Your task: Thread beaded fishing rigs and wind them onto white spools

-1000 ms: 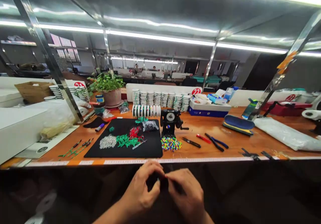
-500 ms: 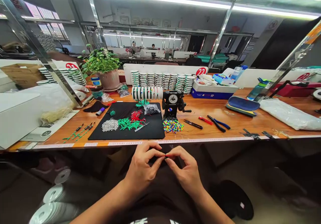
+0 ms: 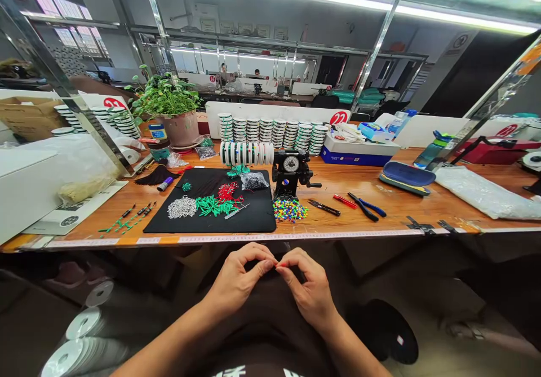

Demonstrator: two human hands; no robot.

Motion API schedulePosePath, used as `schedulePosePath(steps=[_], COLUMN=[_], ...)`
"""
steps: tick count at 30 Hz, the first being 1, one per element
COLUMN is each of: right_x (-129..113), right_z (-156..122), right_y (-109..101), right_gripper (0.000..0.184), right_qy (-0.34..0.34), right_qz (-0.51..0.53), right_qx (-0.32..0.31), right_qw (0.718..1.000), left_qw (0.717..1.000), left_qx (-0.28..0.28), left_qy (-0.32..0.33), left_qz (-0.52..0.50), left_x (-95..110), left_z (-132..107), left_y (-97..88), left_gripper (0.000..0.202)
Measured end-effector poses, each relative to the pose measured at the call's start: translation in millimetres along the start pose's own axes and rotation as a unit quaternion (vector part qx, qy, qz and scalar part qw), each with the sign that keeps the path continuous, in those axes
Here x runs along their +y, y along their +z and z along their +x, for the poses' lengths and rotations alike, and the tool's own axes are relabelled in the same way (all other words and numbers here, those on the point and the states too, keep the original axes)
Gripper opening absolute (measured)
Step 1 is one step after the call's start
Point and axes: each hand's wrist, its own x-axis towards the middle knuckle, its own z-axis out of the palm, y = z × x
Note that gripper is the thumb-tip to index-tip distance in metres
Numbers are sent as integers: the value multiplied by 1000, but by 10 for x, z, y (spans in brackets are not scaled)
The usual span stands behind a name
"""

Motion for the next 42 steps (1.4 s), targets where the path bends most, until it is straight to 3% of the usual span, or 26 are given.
schedulePosePath(steps=[6, 15, 19, 21, 24, 26, 27, 29, 31, 33, 35, 39, 42], right_x=[32, 22, 27, 12, 3, 56, 109, 261, 439, 588, 666, 615, 527], right_z=[-28, 75, 80, 78, 113, 184, 233, 347, 461, 562, 654, 907, 1243], right_y=[-4, -94, -94, -71, -48, -83, -122, -236, -361, -445, -446, -178, 147], right_gripper=[23, 25, 23, 27, 37, 40, 40, 37, 31, 25, 19, 12, 10], right_qy=[91, 69, 117, 168, 252, 279, 280, 260, 216, 159, 104, 14, -6], right_qz=[52, 41, 66, 116, 254, 310, 304, 208, 43, -97, -165, -169, -176], right_qx=[-35, -65, -48, -51, -77, -102, -109, -91, -51, -34, -58, -154, -250], right_qw=[994, 995, 990, 978, 931, 903, 904, 939, 974, 982, 979, 973, 952], left_qw=[998, 1000, 999, 999, 999, 998, 999, 999, 1000, 1000, 999, 996, 991], left_qx=[-13, -14, -29, -40, -50, -53, -51, -37, -18, -7, 1, 36, 77], left_qy=[15, -14, -25, -18, 5, 12, 10, 0, -13, -24, -38, -74, -98], left_qz=[64, -15, -9, 4, 14, 10, 9, 13, 17, 17, 21, 40, 47], left_x=[-18, 5, 18, 46, 90, 104, 106, 102, 96, 98, 113, 168, 200], left_z=[-50, 64, 103, 112, 129, 154, 172, 218, 268, 311, 340, 345, 315], left_y=[14, -25, -22, -19, -25, -38, -48, -71, -101, -136, -173, -247, -291], left_gripper=[21, 27, 27, 25, 22, 21, 21, 19, 18, 17, 16, 15, 16])
